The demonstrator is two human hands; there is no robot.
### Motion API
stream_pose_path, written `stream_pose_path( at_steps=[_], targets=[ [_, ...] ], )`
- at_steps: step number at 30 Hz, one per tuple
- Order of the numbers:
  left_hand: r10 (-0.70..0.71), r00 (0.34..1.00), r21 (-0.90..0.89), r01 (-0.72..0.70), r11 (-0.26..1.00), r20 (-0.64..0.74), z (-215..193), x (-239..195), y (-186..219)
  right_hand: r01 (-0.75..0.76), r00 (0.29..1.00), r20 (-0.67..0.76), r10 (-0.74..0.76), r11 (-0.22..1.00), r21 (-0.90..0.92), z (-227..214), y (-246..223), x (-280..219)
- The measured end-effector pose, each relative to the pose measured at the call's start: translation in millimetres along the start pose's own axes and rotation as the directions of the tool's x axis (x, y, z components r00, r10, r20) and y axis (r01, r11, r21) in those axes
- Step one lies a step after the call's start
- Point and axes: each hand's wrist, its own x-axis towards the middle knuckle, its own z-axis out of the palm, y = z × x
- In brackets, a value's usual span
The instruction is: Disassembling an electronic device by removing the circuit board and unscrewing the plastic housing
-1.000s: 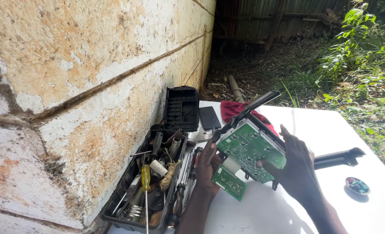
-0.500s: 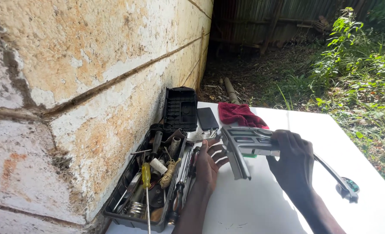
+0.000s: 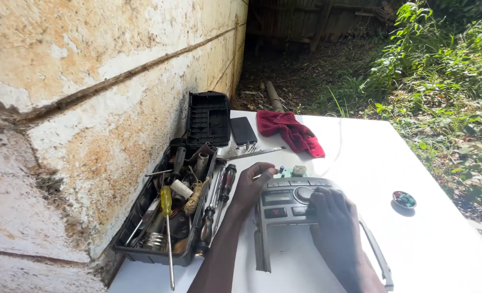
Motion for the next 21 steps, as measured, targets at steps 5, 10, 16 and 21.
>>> stream_pose_path(
  at_steps=[5, 10, 16, 21],
  targets=[
    [0.084, 0.996, 0.254, -0.09, 0.963, 0.032, -3, -2, -1, 0.018, 0.997, 0.068, -0.018, 1.0, 0.002, -17, -8, -5],
    [0.267, 0.96, 0.458, -0.199, 0.866, -0.089, -2, -4, 12, -0.169, 0.951, 0.287, 0.115, 0.971, 0.169, -46, 4, 7],
    [0.196, 0.839, 0.321, -0.396, 0.861, 0.508, 24, -33, 63, -0.415, 0.864, 0.456, 0.214, 0.816, 0.402, -49, 36, 45],
    [0.024, 0.814, 0.484, -0.369, 0.793, 0.58, 23, -37, 70, -0.413, 0.879, 0.427, 0.214, 0.789, 0.455, -43, 28, 66]
  ],
)
